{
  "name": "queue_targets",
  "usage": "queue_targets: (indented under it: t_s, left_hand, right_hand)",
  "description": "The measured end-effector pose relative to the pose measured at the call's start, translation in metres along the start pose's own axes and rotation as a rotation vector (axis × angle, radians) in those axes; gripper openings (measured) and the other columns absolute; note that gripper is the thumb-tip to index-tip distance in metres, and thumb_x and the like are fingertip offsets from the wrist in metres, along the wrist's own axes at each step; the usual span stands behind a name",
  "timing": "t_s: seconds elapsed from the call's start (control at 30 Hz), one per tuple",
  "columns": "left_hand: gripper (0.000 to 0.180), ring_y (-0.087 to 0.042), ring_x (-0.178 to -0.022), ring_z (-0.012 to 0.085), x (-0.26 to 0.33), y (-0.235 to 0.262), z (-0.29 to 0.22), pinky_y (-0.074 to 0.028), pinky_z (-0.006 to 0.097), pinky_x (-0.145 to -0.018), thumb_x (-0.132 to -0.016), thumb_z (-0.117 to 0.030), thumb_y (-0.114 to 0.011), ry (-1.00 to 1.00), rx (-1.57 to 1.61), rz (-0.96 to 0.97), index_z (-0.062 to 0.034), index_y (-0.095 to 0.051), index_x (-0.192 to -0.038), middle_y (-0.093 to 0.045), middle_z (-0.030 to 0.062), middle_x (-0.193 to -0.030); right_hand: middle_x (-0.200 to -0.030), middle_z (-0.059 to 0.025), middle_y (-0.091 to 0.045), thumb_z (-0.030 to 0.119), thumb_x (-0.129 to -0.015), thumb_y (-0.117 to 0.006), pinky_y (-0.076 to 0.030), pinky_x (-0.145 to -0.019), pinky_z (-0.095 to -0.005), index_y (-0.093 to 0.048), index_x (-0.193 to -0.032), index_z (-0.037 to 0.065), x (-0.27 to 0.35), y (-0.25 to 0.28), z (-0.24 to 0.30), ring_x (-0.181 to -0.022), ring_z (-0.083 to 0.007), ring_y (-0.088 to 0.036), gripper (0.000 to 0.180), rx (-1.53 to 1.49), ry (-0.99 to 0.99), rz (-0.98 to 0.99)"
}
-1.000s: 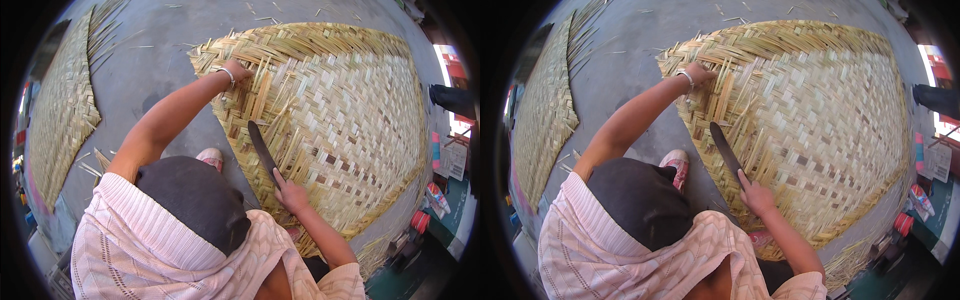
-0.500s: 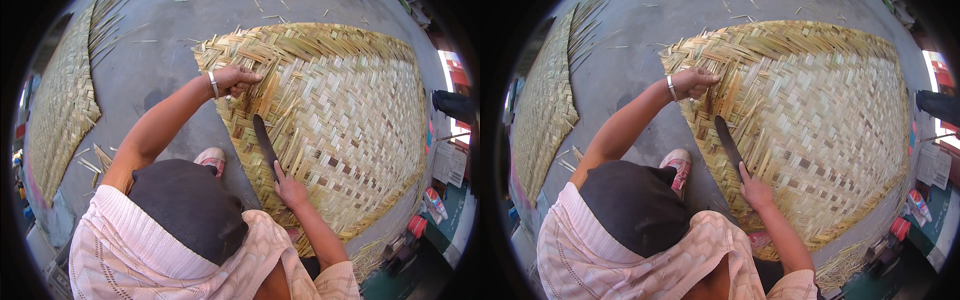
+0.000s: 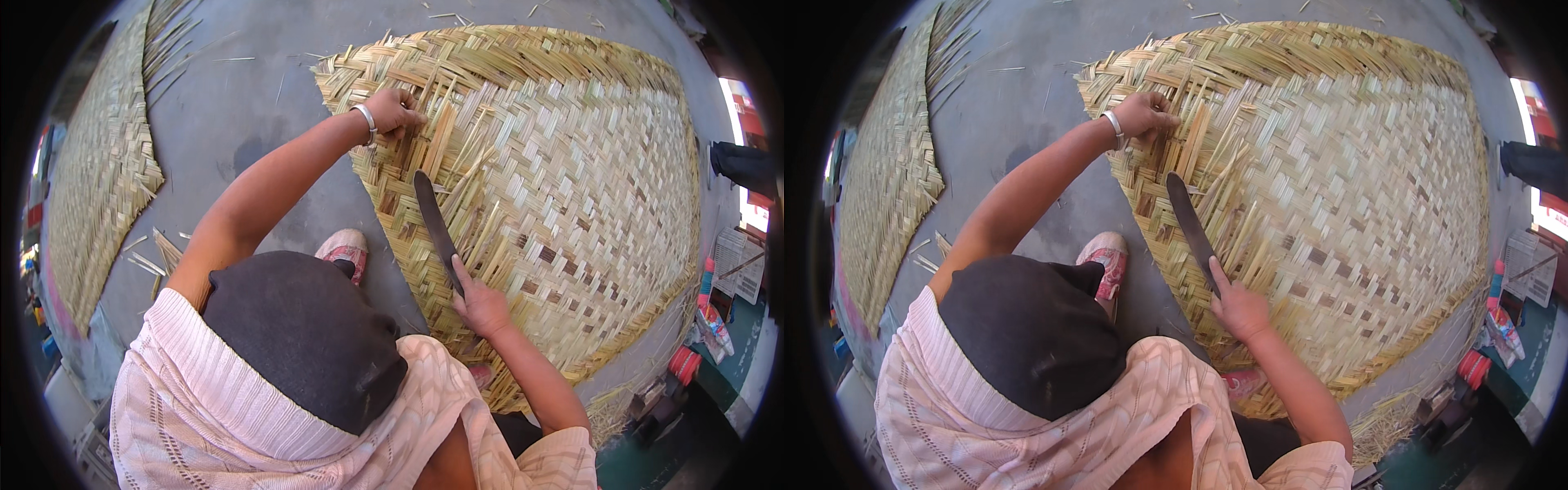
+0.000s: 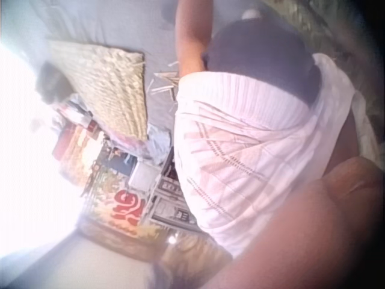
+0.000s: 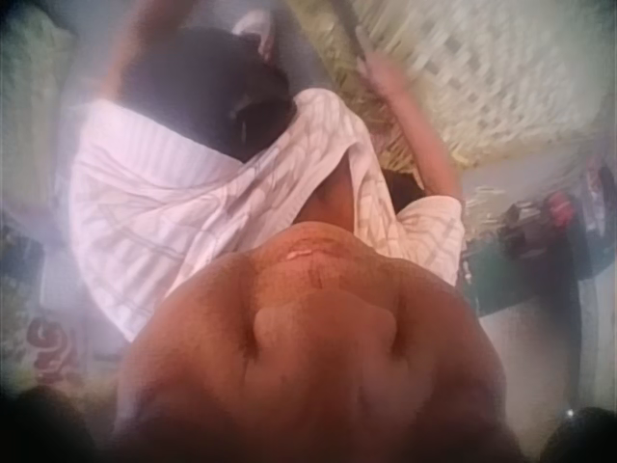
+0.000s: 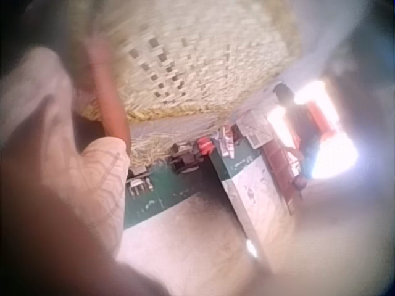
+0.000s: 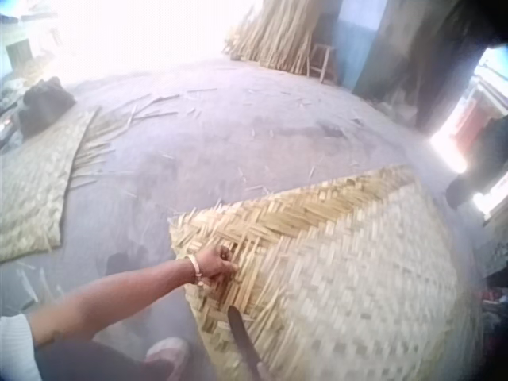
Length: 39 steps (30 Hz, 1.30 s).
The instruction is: The person uses a curved knife to trim and tighten the edges of a large woven mat made of dried palm leaves. They repeatedly tap and press the mat's edge to secure the weave while seated on the floor.
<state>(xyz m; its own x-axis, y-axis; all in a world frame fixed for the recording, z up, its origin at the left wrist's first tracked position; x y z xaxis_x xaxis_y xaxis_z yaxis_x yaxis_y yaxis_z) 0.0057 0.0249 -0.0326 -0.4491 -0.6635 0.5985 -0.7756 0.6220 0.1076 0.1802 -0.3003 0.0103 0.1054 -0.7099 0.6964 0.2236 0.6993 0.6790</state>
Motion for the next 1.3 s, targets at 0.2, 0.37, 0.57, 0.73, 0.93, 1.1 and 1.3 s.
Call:
queue_targets:
  t_s: [0.2, 0.37, 0.57, 0.73, 0.93, 1.1, 1.3]
  left_hand:
    - [0.026, -0.053, -0.045, 0.0093, 0.000, 0.001, 0.005, -0.040, 0.025, -0.041, -0.085, -0.022, -0.075, 0.049, 0.057, -0.023, -0.0020, -0.065, -0.098, -0.061, 0.0020, -0.062]
    - [0.026, -0.060, -0.053, 0.0102, -0.016, 0.000, 0.015, -0.044, 0.027, -0.045, -0.087, -0.023, -0.072, 0.022, -0.124, -0.130, -0.0004, -0.067, -0.100, -0.066, 0.0052, -0.070]
    - [0.026, -0.059, -0.054, 0.0125, -0.025, 0.002, 0.035, -0.046, 0.028, -0.046, -0.087, -0.020, -0.072, -0.042, 0.169, -0.152, 0.0009, -0.065, -0.101, -0.065, 0.0048, -0.071]
    - [0.022, -0.060, -0.056, 0.0128, -0.024, 0.004, 0.034, -0.047, 0.028, -0.048, -0.088, -0.019, -0.070, -0.065, 0.125, -0.182, -0.0003, -0.064, -0.097, -0.065, 0.0052, -0.071]
    - [0.017, -0.058, -0.054, 0.0087, -0.021, 0.001, 0.032, -0.047, 0.025, -0.049, -0.091, -0.023, -0.067, 0.011, 0.176, -0.013, -0.0066, -0.062, -0.093, -0.062, 0.0000, -0.068]
    - [0.015, -0.055, -0.052, 0.0066, -0.020, 0.004, 0.033, -0.044, 0.023, -0.045, -0.092, -0.025, -0.067, 0.073, 0.220, 0.010, -0.0102, -0.062, -0.094, -0.061, -0.0019, -0.067]
    - [0.015, -0.057, -0.054, 0.0052, -0.015, 0.003, 0.023, -0.045, 0.021, -0.046, -0.091, -0.023, -0.067, 0.031, 0.236, 0.155, -0.0102, -0.061, -0.096, -0.061, -0.0033, -0.069]
  right_hand:
    - [-0.083, -0.0171, -0.063, 0.032, -0.086, -0.056, -0.053, -0.067, -0.0494, -0.022, -0.153, 0.026, 0.011, 0.023, 0.011, -0.072, -0.0379, -0.064, 0.076, -0.115, 0.097, -0.063]
    - [-0.085, -0.0178, -0.064, 0.032, -0.090, -0.055, -0.053, -0.073, -0.0447, -0.033, -0.150, 0.022, 0.016, 0.055, 0.037, -0.079, -0.0379, -0.064, 0.064, -0.325, 0.207, -0.139]
    - [-0.078, -0.0062, -0.062, 0.029, -0.096, -0.054, -0.049, -0.064, -0.0316, -0.040, -0.147, 0.011, -0.041, 0.105, 0.083, -0.069, -0.0180, -0.061, 0.057, -0.921, 0.378, -0.321]
    - [-0.065, 0.0026, -0.043, 0.022, -0.096, -0.055, -0.035, -0.044, -0.0225, -0.039, -0.148, 0.011, -0.054, 0.109, 0.099, -0.048, -0.0059, -0.037, 0.055, -1.499, 0.083, 0.094]
    - [-0.062, 0.0009, -0.044, 0.023, -0.098, -0.051, -0.030, -0.037, -0.0192, -0.034, -0.149, 0.010, -0.058, 0.113, 0.084, -0.042, -0.0055, -0.036, 0.056, -1.637, -0.025, 0.087]
    - [-0.063, 0.0008, -0.045, 0.026, -0.097, -0.051, -0.028, -0.036, -0.0193, -0.038, -0.148, 0.013, -0.068, 0.115, 0.067, -0.040, -0.0055, -0.036, 0.054, -1.437, -0.093, 0.090]
    - [-0.064, 0.0010, -0.045, 0.026, -0.098, -0.051, -0.025, -0.035, -0.0204, -0.035, -0.149, 0.015, -0.078, 0.125, 0.068, -0.039, -0.0054, -0.035, 0.055, -1.631, -0.102, 0.133]
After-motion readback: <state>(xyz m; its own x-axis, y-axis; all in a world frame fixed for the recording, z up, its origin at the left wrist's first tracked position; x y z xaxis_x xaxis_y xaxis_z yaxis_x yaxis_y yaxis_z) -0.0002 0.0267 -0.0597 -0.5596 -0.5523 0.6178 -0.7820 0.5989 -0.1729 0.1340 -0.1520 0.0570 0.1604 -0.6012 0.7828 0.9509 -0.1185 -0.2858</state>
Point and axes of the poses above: each hand's wrist, its own x-axis away from the middle knuckle, its own y-axis out of the back of the hand, z = x × y, the point moved 6 cm from there along -x, towards the middle knuckle
